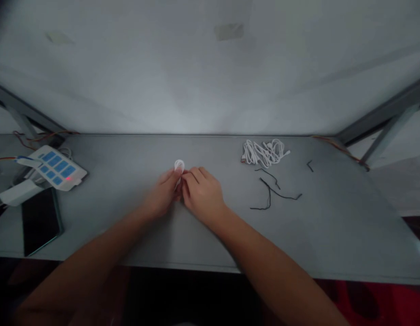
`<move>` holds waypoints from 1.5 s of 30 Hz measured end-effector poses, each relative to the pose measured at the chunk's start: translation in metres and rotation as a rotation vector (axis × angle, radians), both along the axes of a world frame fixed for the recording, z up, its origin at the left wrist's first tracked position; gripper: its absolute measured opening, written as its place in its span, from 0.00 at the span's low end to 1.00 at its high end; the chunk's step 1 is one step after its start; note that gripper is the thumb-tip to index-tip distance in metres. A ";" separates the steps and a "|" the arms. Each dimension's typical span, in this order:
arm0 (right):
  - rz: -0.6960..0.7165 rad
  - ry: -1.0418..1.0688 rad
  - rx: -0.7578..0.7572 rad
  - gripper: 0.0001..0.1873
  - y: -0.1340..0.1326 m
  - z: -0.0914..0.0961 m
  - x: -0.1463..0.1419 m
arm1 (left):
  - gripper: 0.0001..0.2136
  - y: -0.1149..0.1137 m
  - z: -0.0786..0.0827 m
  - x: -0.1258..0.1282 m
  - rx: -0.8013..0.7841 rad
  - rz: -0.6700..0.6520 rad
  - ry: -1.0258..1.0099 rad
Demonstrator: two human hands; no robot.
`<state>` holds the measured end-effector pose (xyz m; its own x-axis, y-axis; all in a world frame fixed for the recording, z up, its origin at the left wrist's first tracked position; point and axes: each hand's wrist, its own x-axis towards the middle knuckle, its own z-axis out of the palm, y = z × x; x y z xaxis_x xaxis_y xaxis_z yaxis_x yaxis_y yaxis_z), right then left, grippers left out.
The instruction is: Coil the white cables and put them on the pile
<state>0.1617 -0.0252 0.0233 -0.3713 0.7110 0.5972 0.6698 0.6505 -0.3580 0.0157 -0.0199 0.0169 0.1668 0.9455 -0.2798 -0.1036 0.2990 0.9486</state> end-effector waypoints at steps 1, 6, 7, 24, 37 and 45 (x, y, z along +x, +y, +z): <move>-0.013 -0.003 0.002 0.10 0.000 0.000 0.000 | 0.26 -0.001 0.001 0.000 0.037 0.019 0.041; -0.056 -0.032 -0.027 0.10 0.000 0.002 -0.002 | 0.25 -0.003 0.008 0.002 0.161 0.050 0.208; -0.055 -0.022 -0.049 0.10 0.000 0.003 -0.002 | 0.25 -0.003 0.008 0.002 0.185 0.039 0.250; 0.229 0.923 -1.286 0.11 0.017 0.015 0.025 | 0.20 -0.002 0.002 -0.007 0.457 -0.112 0.271; 0.179 -0.001 0.139 0.13 0.016 -0.001 0.017 | 0.18 0.002 0.006 -0.002 -0.084 -0.085 -0.281; 0.153 -0.038 -0.010 0.12 0.021 -0.005 0.015 | 0.18 0.002 0.008 -0.005 -0.149 -0.168 -0.268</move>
<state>0.1764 -0.0044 0.0178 -0.4975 0.6501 0.5744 0.5764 0.7426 -0.3412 0.0106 -0.0176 0.0251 0.4027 0.8508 -0.3377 -0.2806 0.4659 0.8392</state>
